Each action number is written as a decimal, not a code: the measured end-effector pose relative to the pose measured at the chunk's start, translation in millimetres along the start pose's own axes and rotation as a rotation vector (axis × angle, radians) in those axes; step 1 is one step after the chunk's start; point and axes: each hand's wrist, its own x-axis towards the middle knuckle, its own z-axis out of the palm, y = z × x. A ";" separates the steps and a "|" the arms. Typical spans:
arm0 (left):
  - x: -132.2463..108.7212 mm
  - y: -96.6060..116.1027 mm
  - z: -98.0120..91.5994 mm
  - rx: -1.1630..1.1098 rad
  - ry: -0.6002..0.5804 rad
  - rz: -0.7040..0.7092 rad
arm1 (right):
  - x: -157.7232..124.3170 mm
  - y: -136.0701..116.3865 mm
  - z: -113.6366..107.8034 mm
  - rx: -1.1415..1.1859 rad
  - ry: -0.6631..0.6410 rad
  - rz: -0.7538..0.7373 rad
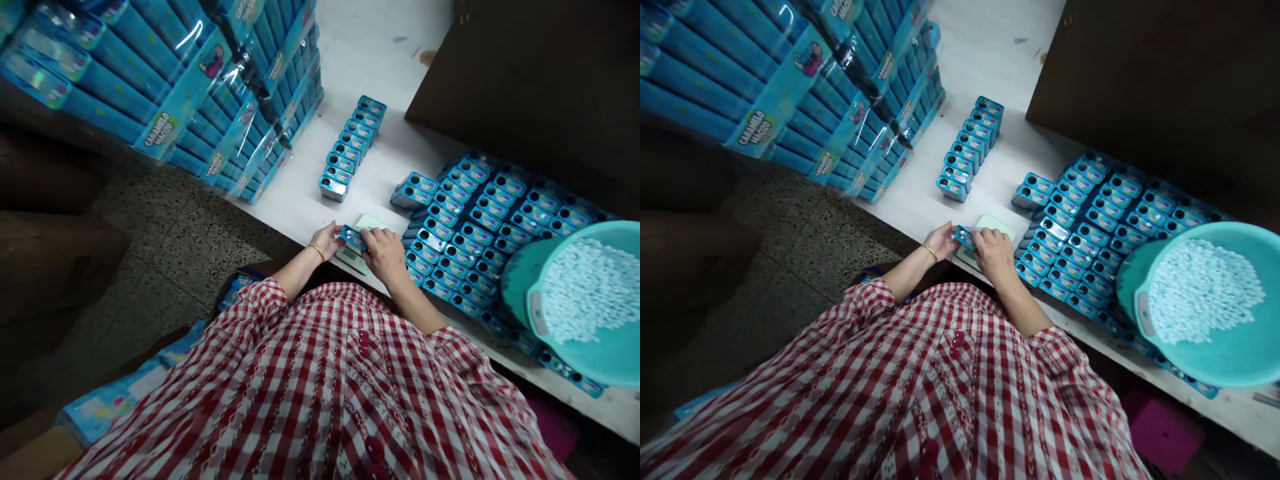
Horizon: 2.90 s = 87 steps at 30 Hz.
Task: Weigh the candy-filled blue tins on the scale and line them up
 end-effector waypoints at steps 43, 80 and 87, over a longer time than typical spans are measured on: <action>-7.4 27.8 -62.2 -0.101 0.203 0.088 | -32.8 56.9 37.1 0.398 0.173 0.246; 60.2 64.0 -5.6 -0.010 0.260 0.096 | 59.7 148.0 44.2 -0.109 0.222 0.328; 29.6 51.2 -35.0 -0.008 0.207 0.071 | 25.2 71.6 5.5 -0.248 0.043 0.033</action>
